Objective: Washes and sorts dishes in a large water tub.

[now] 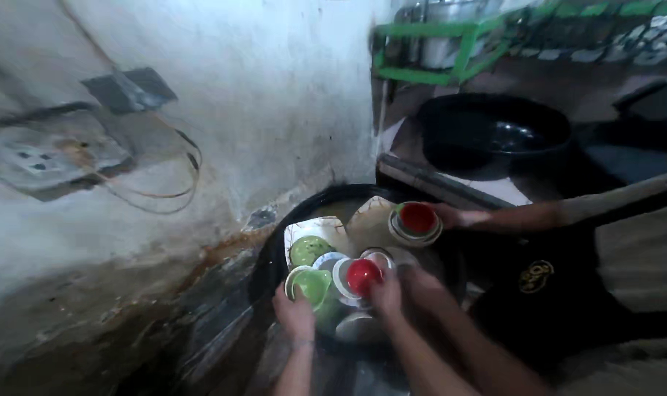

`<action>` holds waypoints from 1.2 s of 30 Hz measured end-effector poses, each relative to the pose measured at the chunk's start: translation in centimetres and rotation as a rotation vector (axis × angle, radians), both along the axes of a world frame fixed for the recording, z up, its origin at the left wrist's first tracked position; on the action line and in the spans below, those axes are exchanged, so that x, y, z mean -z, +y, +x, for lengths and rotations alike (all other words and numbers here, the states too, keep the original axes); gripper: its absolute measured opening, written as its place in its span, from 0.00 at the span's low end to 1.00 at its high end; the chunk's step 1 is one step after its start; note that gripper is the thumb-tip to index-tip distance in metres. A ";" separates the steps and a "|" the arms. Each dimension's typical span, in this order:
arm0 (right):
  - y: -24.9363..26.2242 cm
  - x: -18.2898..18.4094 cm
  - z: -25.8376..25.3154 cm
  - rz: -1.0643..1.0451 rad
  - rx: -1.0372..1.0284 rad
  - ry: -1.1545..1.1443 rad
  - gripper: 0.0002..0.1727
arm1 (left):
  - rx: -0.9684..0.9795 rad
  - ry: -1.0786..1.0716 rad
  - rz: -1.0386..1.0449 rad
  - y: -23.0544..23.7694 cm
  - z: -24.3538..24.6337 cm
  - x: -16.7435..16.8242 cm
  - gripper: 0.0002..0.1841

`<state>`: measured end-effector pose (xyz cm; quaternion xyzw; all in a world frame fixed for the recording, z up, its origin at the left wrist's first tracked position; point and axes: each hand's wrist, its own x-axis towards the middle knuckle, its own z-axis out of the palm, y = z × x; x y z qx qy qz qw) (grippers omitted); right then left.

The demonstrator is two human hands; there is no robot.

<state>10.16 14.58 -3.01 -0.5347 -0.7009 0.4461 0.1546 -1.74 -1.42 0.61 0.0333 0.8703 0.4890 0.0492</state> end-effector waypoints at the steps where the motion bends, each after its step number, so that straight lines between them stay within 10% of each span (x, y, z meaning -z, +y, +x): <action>1: -0.5 -0.2 0.5 0.014 0.022 -0.017 0.29 | -0.011 0.019 0.054 -0.3 0.3 0.2 0.24; 21: -6.6 -3.2 6.1 0.196 -0.073 -0.351 0.23 | 0.540 -0.292 -0.278 0.5 0.9 0.3 0.30; 28: -7.3 -3.7 5.9 0.013 0.241 0.071 0.20 | 0.537 -0.146 -0.183 0.0 3.0 0.9 0.31; 36: -7.6 -3.3 4.5 0.016 -0.073 -0.210 0.24 | 0.638 -0.134 -0.181 -0.4 2.5 0.5 0.43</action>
